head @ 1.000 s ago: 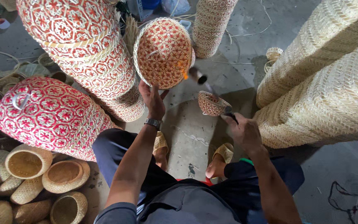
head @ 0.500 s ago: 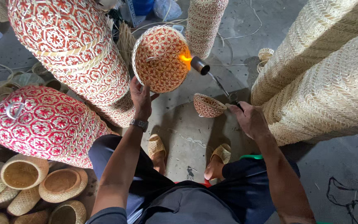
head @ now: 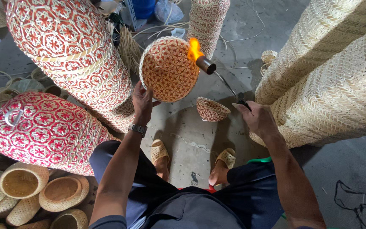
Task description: The person uses a gas torch to singe the loose fibers off various bamboo baskets and decorative items, turning each piece to ensure even treatment.
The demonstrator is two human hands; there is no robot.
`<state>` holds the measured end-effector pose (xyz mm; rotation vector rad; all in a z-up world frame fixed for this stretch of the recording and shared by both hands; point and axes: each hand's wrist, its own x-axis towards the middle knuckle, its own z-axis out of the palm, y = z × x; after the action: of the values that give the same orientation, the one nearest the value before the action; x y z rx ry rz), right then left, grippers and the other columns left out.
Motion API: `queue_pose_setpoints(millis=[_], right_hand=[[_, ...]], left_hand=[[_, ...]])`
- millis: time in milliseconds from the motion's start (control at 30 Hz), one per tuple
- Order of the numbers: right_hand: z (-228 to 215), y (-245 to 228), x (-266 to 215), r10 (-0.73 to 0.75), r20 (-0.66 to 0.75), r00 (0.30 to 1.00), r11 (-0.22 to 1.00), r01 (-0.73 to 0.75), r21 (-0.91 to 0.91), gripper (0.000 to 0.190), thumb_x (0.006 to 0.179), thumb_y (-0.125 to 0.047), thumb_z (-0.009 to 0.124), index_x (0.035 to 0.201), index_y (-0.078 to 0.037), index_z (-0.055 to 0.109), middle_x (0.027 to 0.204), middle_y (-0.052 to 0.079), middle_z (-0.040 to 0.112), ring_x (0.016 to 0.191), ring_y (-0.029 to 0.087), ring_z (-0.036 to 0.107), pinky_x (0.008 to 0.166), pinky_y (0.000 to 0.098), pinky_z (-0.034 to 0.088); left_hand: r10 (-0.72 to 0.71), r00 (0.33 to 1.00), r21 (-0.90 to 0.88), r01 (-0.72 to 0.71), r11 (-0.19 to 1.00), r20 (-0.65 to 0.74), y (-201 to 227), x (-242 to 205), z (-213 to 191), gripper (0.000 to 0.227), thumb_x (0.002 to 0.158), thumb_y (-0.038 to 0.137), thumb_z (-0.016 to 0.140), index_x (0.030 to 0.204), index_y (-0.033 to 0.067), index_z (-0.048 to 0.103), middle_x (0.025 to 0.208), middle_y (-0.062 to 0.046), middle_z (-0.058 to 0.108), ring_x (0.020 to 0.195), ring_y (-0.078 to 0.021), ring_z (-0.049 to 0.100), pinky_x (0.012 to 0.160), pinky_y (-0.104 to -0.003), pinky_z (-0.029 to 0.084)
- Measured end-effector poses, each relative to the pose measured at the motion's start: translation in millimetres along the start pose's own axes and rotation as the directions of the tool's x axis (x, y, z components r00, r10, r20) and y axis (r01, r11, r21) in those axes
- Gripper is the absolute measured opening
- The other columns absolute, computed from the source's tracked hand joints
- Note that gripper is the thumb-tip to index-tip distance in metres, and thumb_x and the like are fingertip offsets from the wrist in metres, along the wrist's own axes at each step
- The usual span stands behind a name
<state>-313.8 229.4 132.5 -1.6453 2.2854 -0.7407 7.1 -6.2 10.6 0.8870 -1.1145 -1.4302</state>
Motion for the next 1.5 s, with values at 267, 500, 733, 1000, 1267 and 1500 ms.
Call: queue_pose_setpoints(millis=[267,500,733,1000,1267,1500], right_hand=[[-5,0,4,-0.013,-0.007,1.0,1.0,0.013,0.016,0.048,0.101,-0.048,0.062,0.095,0.0,0.069,0.074,0.021,0.066,0.067,0.033,0.067,0.065,0.0459,0.052],[9,-25,10,-0.113,-0.017,0.993,0.985,0.114,0.132,0.042,0.098,-0.043,0.063,0.11,-0.003,0.072,0.079,0.021,0.07,0.07,0.034,0.069,0.067,0.0459,0.052],[11,-27,-4,0.052,0.057,0.997,0.985,-0.042,-0.166,0.046,0.103,-0.047,0.064,0.101,-0.002,0.07,0.081,0.021,0.073,0.074,0.035,0.075,0.068,0.0462,0.056],[32,-28,-1,-0.163,-0.076,0.984,0.987,0.162,-0.016,0.041,0.099,-0.042,0.067,0.099,-0.001,0.07,0.08,0.024,0.068,0.078,0.042,0.07,0.065,0.0493,0.053],[33,-20,-15,-0.172,0.066,0.983,0.98,0.177,-0.089,0.039,0.099,-0.039,0.065,0.094,-0.001,0.07,0.078,0.025,0.069,0.078,0.044,0.07,0.067,0.0515,0.053],[5,-29,-6,0.021,0.052,0.998,0.981,-0.01,-0.194,0.044,0.101,-0.044,0.061,0.096,0.0,0.069,0.08,0.024,0.071,0.076,0.043,0.071,0.065,0.0521,0.054]], left_hand=[[-0.007,0.999,0.247,-0.005,0.969,0.05,22,-9,5,0.057,0.093,0.01,0.055,0.15,0.0139,0.049,0.126,-0.011,0.067,0.099,-0.0222,0.075,0.069,-0.034,0.069],[-0.03,0.99,0.323,-0.016,0.946,0.137,22,-17,22,0.055,0.095,0.01,0.053,0.149,0.012,0.052,0.118,-0.013,0.071,0.096,-0.0224,0.077,0.068,-0.035,0.066],[-0.029,0.988,0.204,-0.002,0.979,0.15,16,-16,27,0.049,0.097,0.012,0.053,0.146,0.0088,0.052,0.121,-0.012,0.07,0.097,-0.0235,0.075,0.069,-0.037,0.07],[-0.073,0.953,0.143,0.032,0.989,0.294,22,-26,40,0.042,0.102,0.021,0.055,0.141,0.0065,0.058,0.123,-0.011,0.071,0.1,-0.0231,0.076,0.074,-0.038,0.07],[-0.055,0.963,0.157,0.014,0.987,0.264,21,-25,37,0.042,0.103,0.018,0.055,0.143,0.0079,0.055,0.122,-0.013,0.07,0.099,-0.0238,0.075,0.07,-0.037,0.068],[-0.036,0.972,0.146,0.001,0.989,0.234,18,-28,40,0.05,0.102,0.022,0.056,0.151,0.0122,0.048,0.129,-0.012,0.063,0.104,-0.024,0.074,0.074,-0.035,0.071]])
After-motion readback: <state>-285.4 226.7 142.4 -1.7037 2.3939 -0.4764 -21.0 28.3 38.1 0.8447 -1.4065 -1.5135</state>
